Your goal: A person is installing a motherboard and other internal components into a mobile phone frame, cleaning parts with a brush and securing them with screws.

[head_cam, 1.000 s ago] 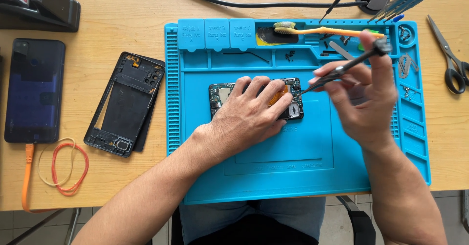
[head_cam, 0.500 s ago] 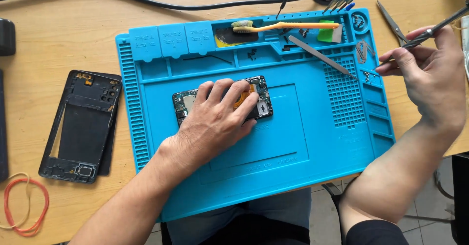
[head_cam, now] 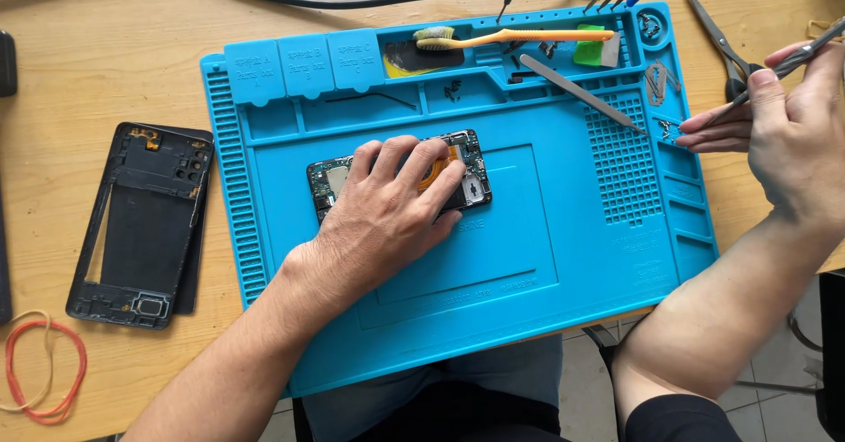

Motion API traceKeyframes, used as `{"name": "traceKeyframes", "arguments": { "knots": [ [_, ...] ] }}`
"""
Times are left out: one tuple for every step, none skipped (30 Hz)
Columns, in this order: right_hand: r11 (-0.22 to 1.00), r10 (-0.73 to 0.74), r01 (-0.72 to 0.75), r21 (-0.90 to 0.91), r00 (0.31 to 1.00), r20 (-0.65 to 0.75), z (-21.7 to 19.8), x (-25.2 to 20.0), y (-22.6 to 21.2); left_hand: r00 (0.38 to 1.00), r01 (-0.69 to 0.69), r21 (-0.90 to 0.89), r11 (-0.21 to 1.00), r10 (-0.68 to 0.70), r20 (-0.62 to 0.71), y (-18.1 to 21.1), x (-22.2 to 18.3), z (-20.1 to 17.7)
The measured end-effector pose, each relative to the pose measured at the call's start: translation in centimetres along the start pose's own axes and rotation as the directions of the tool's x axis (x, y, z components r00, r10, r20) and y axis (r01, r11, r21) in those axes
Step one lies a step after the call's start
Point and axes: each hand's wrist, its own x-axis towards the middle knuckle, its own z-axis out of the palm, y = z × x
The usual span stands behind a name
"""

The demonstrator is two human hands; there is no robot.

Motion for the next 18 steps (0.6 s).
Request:
{"name": "traceKeyframes", "arguments": {
  "knots": [
    [1.0,0.005,-0.005,0.006,1.0,-0.007,0.0,0.0,0.0,1.0,-0.001,-0.004,1.0,0.001,-0.003,0.0,0.0,0.0],
    [1.0,0.011,-0.011,0.011,1.0,-0.013,0.1,0.0,-0.1,1.0,-0.002,-0.007,1.0,0.001,-0.006,0.0,0.0,0.0],
    [1.0,0.007,-0.007,0.014,1.0,-0.01,-0.2,0.2,1.1,1.0,0.002,-0.003,1.0,-0.002,-0.005,0.0,0.1,-0.2],
    [0.999,-0.044,0.045,0.028,0.998,-0.05,-0.5,0.4,2.3,0.999,-0.005,-0.005,1.0,0.005,-0.034,0.0,0.2,-0.3],
    [0.994,-0.096,0.1,0.043,0.991,-0.088,-0.6,0.8,3.5,0.998,-0.009,-0.004,1.0,0.009,-0.062,0.0,0.2,-0.6],
    [0.993,-0.1,0.105,0.048,0.992,-0.082,-0.3,0.6,3.2,0.998,-0.003,0.003,1.0,0.003,-0.059,0.0,0.3,-0.6],
    [0.973,-0.222,0.212,-0.094,0.969,-0.105,0.2,0.4,2.9,0.999,0.015,-0.005,1.0,-0.015,-0.042,0.0,0.2,-0.7],
    [0.921,-0.342,0.31,-0.237,0.933,-0.11,0.6,0.2,2.6,0.999,0.032,-0.012,0.999,-0.032,-0.025,0.1,0.3,-0.8],
    [0.921,-0.346,0.316,-0.228,0.932,-0.105,2.0,0.1,1.5,0.999,0.038,-0.003,0.999,-0.038,-0.02,0.0,0.3,-0.7],
    [0.882,-0.462,0.443,-0.161,0.881,-0.106,3.5,0.0,0.4,0.999,0.044,-0.028,0.999,-0.045,-0.031,0.0,0.3,-0.6],
    [0.823,-0.568,0.56,-0.093,0.815,-0.117,4.9,-0.2,-0.6,0.998,0.049,-0.055,0.997,-0.051,-0.04,0.0,0.4,-0.6],
    [0.823,-0.568,0.562,-0.083,0.814,-0.116,6.2,-0.1,-1.3,0.998,0.054,-0.047,0.997,-0.055,-0.033,0.0,0.3,-0.4],
    [0.798,-0.603,0.602,-0.04,0.795,-0.057,7.4,-0.1,-2.0,0.997,0.075,-0.061,0.995,-0.077,-0.018,0.1,0.3,-0.1],
    [0.77,-0.638,0.638,0.005,0.77,-0.001,8.6,-0.2,-2.8,0.995,0.098,-0.075,0.992,-0.098,-0.002,0.2,0.4,0.0],
    [0.766,-0.642,0.642,0.011,0.766,-0.007,9.3,-0.2,-2.6,0.995,0.096,-0.065,0.993,-0.097,-0.002,0.2,0.4,0.0],
    [0.719,-0.69,0.69,-0.086,0.723,0.036,10.0,-0.3,-2.4,0.992,0.121,-0.035,0.992,-0.122,-0.02,0.2,0.4,-0.1],
    [0.658,-0.731,0.731,-0.18,0.677,0.082,10.7,-0.3,-2.2,0.989,0.145,-0.003,0.989,-0.145,-0.042,0.2,0.5,-0.3],
    [0.653,-0.738,0.737,-0.175,0.671,0.073,10.8,0.0,-2.3,0.989,0.142,0.01,0.99,-0.141,-0.044,-0.1,0.6,-0.2]
  ]
}}
